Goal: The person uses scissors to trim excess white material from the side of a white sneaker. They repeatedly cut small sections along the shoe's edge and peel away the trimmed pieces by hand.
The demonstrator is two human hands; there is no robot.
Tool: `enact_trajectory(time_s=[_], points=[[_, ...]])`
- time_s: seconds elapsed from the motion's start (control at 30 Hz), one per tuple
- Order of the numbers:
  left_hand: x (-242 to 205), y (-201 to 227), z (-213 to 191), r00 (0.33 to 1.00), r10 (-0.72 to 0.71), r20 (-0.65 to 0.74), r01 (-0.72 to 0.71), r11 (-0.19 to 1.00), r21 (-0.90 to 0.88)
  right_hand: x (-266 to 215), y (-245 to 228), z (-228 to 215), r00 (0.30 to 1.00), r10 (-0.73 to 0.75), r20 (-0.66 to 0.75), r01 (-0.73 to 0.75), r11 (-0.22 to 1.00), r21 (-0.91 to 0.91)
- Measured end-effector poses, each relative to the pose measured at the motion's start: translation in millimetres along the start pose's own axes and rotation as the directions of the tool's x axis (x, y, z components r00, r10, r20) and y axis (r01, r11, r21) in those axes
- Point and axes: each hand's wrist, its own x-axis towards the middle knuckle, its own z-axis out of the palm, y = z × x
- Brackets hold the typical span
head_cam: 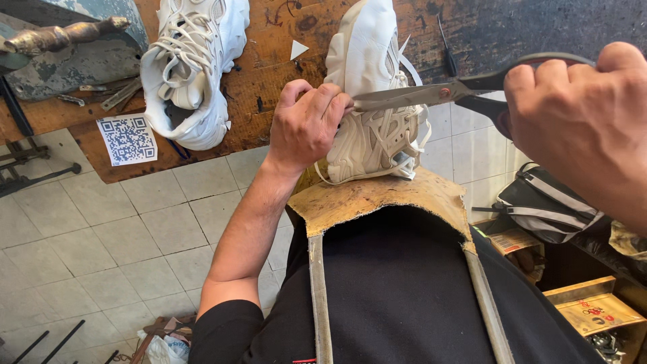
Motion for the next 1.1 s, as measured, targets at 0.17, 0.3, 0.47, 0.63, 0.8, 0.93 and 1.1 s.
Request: enact_trajectory(time_s=[0.17, 0.3, 0.47, 0.63, 0.8, 0.93, 1.1], points=[[1, 1, -2, 1.000, -0.019, 0.015, 0.018, 1.000, 0.025, 13, -1, -16, 0.995, -0.076, -0.067, 0.068, 0.990, -0.121], [2, 1, -2, 0.999, -0.033, 0.018, 0.033, 0.999, 0.021, 32, -9, -16, 0.975, -0.116, -0.191, 0.090, 0.986, -0.138], [0, 1, -5, 0.997, -0.068, 0.023, 0.068, 0.998, 0.013, 45, -15, -14, 0.960, -0.179, -0.214, 0.143, 0.974, -0.175], [1, 2, -6, 0.996, -0.087, -0.008, 0.087, 0.996, -0.020, 40, -19, -15, 0.952, -0.203, -0.229, 0.168, 0.972, -0.163], [1, 1, -4, 0.994, -0.109, -0.009, 0.109, 0.993, -0.051, 38, -18, -16, 0.946, -0.226, -0.234, 0.183, 0.964, -0.191], [-2, 2, -1, 0.988, -0.152, 0.016, 0.153, 0.982, -0.108, 36, -19, -19, 0.931, -0.236, -0.280, 0.192, 0.966, -0.175], [-3, 1, 2, 0.981, -0.193, 0.017, 0.194, 0.972, -0.136, 33, -23, -18, 0.928, -0.257, -0.271, 0.215, 0.961, -0.176]])
